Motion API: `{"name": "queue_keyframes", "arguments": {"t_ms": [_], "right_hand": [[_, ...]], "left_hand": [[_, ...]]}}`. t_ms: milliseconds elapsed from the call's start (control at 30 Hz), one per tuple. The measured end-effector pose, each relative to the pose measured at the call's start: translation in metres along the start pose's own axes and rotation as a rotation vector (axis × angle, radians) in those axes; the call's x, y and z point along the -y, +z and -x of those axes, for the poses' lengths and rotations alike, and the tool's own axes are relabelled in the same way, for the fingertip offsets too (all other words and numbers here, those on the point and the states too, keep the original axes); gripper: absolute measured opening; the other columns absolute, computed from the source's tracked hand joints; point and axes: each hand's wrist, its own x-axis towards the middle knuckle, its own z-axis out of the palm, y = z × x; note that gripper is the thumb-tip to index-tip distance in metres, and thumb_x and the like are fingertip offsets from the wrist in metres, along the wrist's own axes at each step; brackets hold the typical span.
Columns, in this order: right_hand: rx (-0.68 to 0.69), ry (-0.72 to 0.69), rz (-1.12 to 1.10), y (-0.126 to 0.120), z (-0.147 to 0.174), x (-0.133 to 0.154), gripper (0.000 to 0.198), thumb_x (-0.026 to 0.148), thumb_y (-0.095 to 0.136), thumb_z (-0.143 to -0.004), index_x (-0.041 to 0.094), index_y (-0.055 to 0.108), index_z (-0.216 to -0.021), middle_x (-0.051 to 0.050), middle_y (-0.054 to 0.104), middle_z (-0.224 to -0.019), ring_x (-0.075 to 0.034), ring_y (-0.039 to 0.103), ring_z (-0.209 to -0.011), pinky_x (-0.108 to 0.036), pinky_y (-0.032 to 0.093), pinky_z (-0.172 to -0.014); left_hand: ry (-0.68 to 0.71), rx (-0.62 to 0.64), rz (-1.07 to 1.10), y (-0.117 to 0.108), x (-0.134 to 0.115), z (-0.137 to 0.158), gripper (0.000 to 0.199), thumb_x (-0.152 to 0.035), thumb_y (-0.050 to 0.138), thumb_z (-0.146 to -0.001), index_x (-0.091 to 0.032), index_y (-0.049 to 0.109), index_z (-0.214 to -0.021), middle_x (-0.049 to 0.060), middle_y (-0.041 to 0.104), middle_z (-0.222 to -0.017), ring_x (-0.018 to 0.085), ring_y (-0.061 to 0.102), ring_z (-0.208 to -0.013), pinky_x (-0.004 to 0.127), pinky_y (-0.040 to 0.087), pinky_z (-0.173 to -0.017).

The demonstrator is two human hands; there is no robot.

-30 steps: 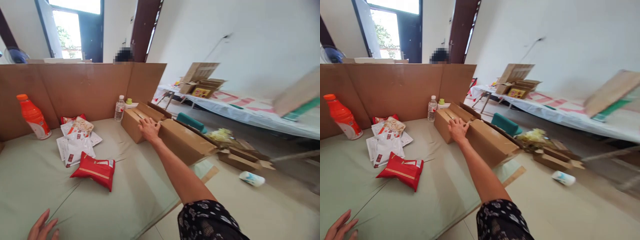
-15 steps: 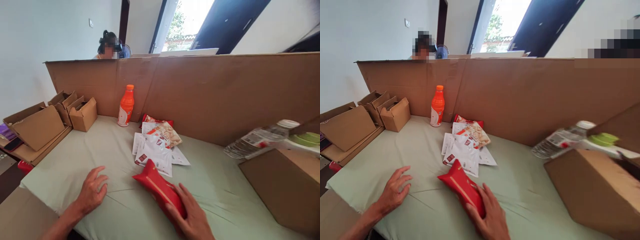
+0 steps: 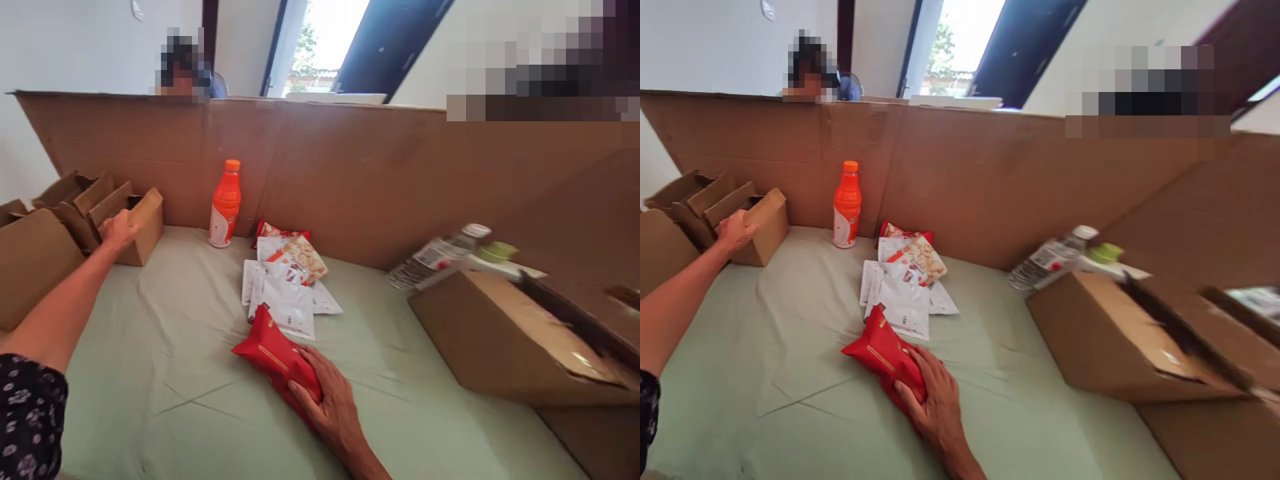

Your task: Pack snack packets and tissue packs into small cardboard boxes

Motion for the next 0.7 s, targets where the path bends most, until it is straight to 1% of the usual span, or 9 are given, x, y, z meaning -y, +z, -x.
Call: {"name": "queue_keyframes", "arguments": {"t_ms": [67, 167, 233, 300, 367, 433, 500, 600, 700], "right_hand": [[-0.004, 0.029, -0.024, -0.003, -0.004, 0.005, 0.052, 0.055, 0.055, -0.092, 0.025, 0.061, -0.134, -0.013, 0.063, -0.139, -0.035, 0.06, -0.127, -0.058, 0.047, -0.103], [-0.026, 0.055, -0.069, -0.007, -0.008, 0.01, 0.049, 0.053, 0.057, -0.091, 0.025, 0.064, -0.131, -0.013, 0.064, -0.138, -0.035, 0.06, -0.126, -0.059, 0.047, -0.104], [-0.024, 0.063, -0.106, -0.01, -0.012, 0.013, 0.048, 0.052, 0.059, -0.091, 0.025, 0.066, -0.129, -0.012, 0.065, -0.137, -0.034, 0.061, -0.126, -0.059, 0.046, -0.105], [-0.024, 0.072, -0.146, -0.014, -0.015, 0.018, 0.046, 0.052, 0.061, -0.09, 0.026, 0.068, -0.127, -0.012, 0.067, -0.135, -0.034, 0.062, -0.124, -0.058, 0.047, -0.105], [-0.032, 0.076, -0.192, -0.021, -0.017, 0.021, 0.042, 0.05, 0.062, -0.089, 0.025, 0.07, -0.123, -0.011, 0.071, -0.129, -0.033, 0.064, -0.12, -0.057, 0.049, -0.103], [-0.04, 0.073, -0.227, -0.031, -0.016, 0.021, 0.037, 0.048, 0.061, -0.09, 0.025, 0.072, -0.117, -0.01, 0.074, -0.122, -0.032, 0.067, -0.115, -0.055, 0.051, -0.102], [-0.048, 0.072, -0.223, -0.045, -0.011, 0.016, 0.032, 0.045, 0.06, -0.091, 0.025, 0.075, -0.111, -0.009, 0.076, -0.114, -0.031, 0.069, -0.111, -0.054, 0.052, -0.099], [-0.08, 0.103, -0.153, -0.076, 0.003, -0.003, 0.03, 0.047, 0.06, -0.09, 0.026, 0.076, -0.104, -0.009, 0.078, -0.106, -0.031, 0.071, -0.104, -0.053, 0.053, -0.096], [-0.195, 0.157, -0.012, -0.116, 0.019, -0.013, 0.04, 0.057, 0.061, -0.087, 0.024, 0.076, -0.105, -0.012, 0.076, -0.111, -0.036, 0.068, -0.111, -0.059, 0.05, -0.1]], "left_hand": [[0.041, 0.025, 0.013, -0.007, -0.002, 0.013, 0.069, -0.046, 0.014, -0.096, 0.003, 0.062, -0.102, 0.002, 0.064, -0.13, 0.031, 0.056, -0.126, 0.048, 0.037, -0.107], [0.134, 0.002, 0.05, -0.02, -0.006, 0.058, 0.055, -0.054, 0.034, -0.094, -0.01, 0.066, -0.088, -0.006, 0.072, -0.102, 0.024, 0.067, -0.112, 0.047, 0.036, -0.116], [0.218, -0.033, 0.096, -0.03, -0.01, 0.098, 0.037, -0.053, 0.047, -0.092, -0.022, 0.063, -0.079, -0.005, 0.071, -0.082, 0.022, 0.072, -0.099, 0.046, 0.04, -0.118], [0.327, -0.042, 0.155, -0.04, -0.02, 0.137, 0.027, -0.048, 0.052, -0.093, -0.027, 0.06, -0.077, -0.006, 0.065, -0.072, 0.02, 0.071, -0.085, 0.043, 0.045, -0.116], [0.474, 0.01, 0.213, -0.052, -0.034, 0.167, 0.018, -0.036, 0.057, -0.093, -0.026, 0.059, -0.078, -0.008, 0.063, -0.068, 0.014, 0.066, -0.068, 0.043, 0.047, -0.116], [0.614, 0.085, 0.262, -0.064, -0.054, 0.185, 0.012, -0.023, 0.06, -0.092, -0.024, 0.06, -0.08, -0.009, 0.064, -0.07, 0.011, 0.063, -0.063, 0.044, 0.045, -0.118], [0.697, 0.161, 0.3, -0.075, -0.076, 0.193, 0.013, -0.016, 0.058, -0.092, -0.024, 0.061, -0.083, -0.007, 0.067, -0.074, 0.012, 0.066, -0.067, 0.042, 0.044, -0.118], [0.758, 0.297, 0.358, -0.085, -0.104, 0.198, 0.017, -0.013, 0.055, -0.092, -0.026, 0.065, -0.089, -0.004, 0.069, -0.08, 0.013, 0.068, -0.075, 0.037, 0.051, -0.111], [0.842, 0.388, 0.312, -0.088, -0.123, 0.206, 0.02, -0.012, 0.057, -0.091, -0.028, 0.068, -0.097, -0.003, 0.068, -0.083, 0.015, 0.068, -0.082, 0.042, 0.047, -0.115]]}}
